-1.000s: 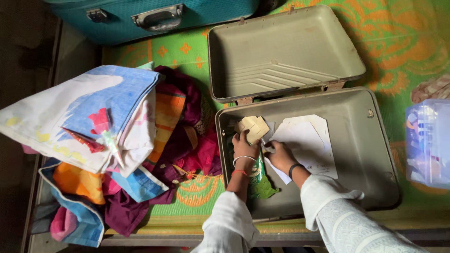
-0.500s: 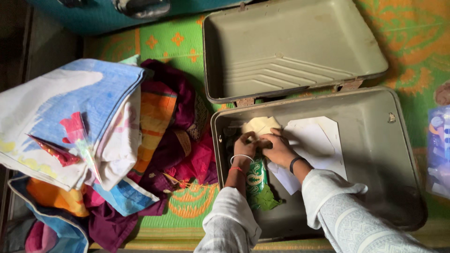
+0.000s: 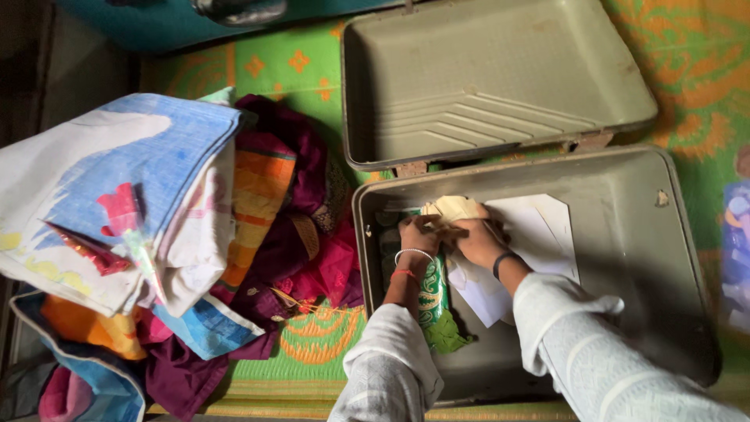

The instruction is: The person removes items from a suitcase, including pieces of clothing, a colorful towel, and several envelopes and papers, unfolding some items and placing them on the bed.

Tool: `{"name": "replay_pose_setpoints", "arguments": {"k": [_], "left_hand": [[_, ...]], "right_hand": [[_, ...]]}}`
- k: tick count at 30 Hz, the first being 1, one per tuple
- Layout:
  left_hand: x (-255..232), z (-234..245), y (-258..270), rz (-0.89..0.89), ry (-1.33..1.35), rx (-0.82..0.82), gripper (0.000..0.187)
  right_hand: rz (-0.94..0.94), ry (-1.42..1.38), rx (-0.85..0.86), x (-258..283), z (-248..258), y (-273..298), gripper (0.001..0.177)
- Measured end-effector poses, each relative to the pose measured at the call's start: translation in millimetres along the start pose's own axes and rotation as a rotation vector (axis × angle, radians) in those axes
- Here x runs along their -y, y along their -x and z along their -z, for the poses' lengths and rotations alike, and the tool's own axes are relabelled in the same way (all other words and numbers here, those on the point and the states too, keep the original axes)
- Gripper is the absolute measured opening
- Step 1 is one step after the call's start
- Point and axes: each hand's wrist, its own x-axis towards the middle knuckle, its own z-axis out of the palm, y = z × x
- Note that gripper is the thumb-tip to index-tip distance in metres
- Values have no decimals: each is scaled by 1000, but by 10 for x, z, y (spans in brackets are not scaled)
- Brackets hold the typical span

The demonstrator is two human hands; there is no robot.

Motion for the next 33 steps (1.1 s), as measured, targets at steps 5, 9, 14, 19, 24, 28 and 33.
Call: {"name": "replay_pose_setpoints", "arguments": {"k": [5, 9, 14, 19, 24, 28, 33], "left_hand": [[89, -208, 3, 65, 110, 54, 46], [13, -158, 133, 64, 580, 156, 51], [-384, 24, 396, -23, 489, -87, 68], [-638, 175, 738, 207, 809, 213, 51], [-615, -40, 995, 104, 726, 307, 44], [-464, -323, 1170, 86, 378, 292, 43], [-463, -681, 1290, -37, -45, 124, 46]], "right_hand": [[144, -59, -41, -143, -17, -52, 44], [125, -60, -156, 190, 283, 186, 35], [248, -386, -313, 317, 502, 509, 26], [160, -591, -259, 208, 502, 863, 20], [-50, -1069, -282, -276, 479, 1168, 51], [-63, -1158, -393, -792, 552, 1157, 52], [-111, -723, -349, -1050, 821, 1074, 47]]}}
